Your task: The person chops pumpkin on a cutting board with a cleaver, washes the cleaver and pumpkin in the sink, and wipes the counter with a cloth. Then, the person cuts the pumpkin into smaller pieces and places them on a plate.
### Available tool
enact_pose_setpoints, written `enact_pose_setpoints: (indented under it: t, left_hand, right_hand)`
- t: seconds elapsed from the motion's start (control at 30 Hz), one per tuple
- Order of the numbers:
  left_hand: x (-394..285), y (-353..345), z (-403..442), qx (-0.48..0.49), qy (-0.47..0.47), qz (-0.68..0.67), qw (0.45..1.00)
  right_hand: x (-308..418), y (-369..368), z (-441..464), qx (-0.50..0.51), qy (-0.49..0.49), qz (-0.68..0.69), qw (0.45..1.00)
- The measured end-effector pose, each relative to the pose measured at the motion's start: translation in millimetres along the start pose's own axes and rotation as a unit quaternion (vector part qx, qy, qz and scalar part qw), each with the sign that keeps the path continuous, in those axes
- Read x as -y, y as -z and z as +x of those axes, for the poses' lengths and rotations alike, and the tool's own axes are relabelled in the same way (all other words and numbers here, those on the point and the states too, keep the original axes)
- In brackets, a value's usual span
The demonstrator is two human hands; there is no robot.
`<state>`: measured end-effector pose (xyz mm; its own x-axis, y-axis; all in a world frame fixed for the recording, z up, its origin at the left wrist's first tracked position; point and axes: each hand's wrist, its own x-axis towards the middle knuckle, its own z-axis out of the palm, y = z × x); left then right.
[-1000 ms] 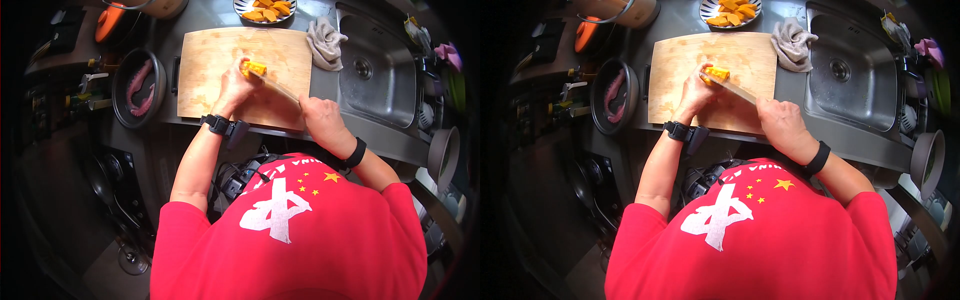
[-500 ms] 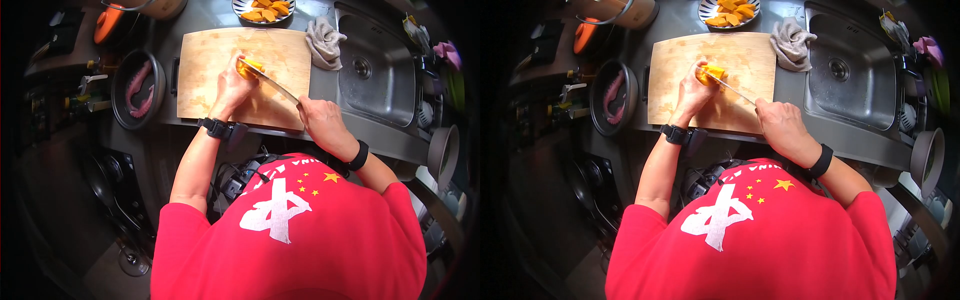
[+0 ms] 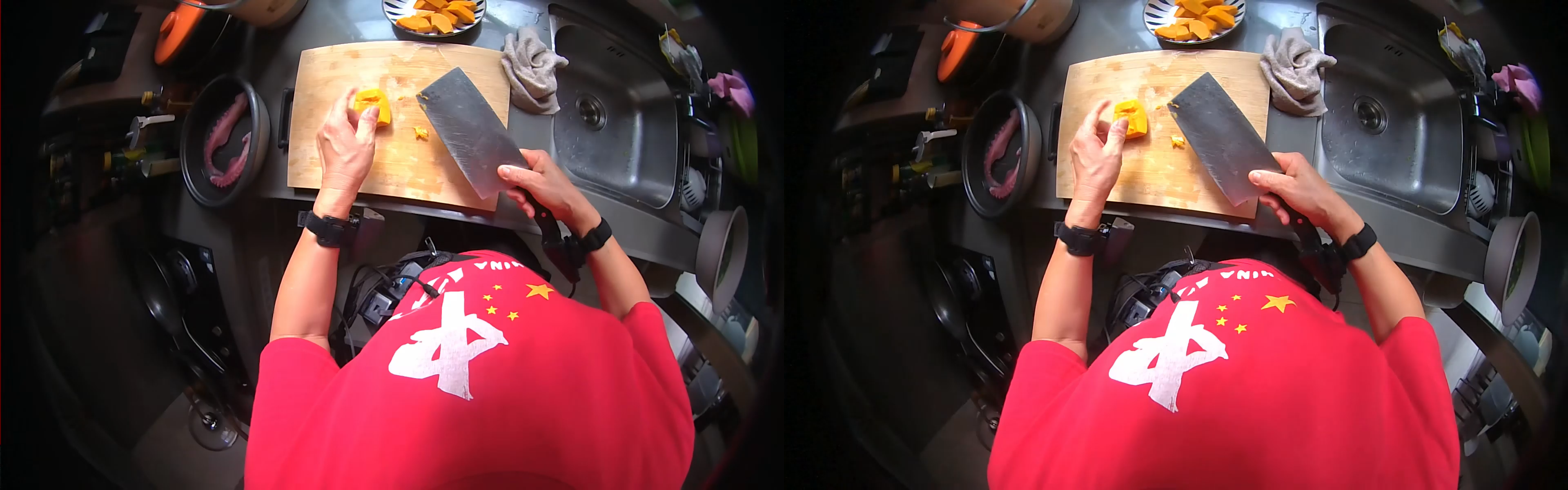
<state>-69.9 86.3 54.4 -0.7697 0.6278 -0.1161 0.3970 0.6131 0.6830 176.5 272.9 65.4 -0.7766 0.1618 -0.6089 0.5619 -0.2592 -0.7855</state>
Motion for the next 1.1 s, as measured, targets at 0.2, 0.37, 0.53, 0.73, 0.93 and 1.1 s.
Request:
enact_pose_setpoints:
  t: [0.2, 0.37, 0.53, 0.73, 0.93, 1.1]
  left_hand:
    - [-12, -22, -9, 0.225, 0.164, -0.708, 0.650]
    - [-7, -32, 0, 0.106, 0.173, -0.626, 0.753]
    - [8, -48, 13, -0.048, -0.120, -0.038, 0.991]
    - [10, -74, -6, -0.021, -0.218, 0.039, 0.975]
    - [11, -43, -32, 0.021, -0.203, -0.075, 0.976]
    - [26, -55, -28, -0.003, -0.239, 0.032, 0.970]
  right_hand:
    - [-5, -6, 8, 0.076, -0.028, 0.118, 0.990]
    - [-17, 11, -1, 0.020, -0.058, 0.060, 0.996]
    - [-12, 25, 3, -0.060, -0.003, -0.028, 0.998]
    - [-13, 28, 23, -0.060, -0.015, -0.060, 0.996]
    - [-25, 33, 27, -0.079, 0.028, 0.007, 0.996]
    - [-2, 29, 43, -0.070, 0.022, -0.034, 0.997]
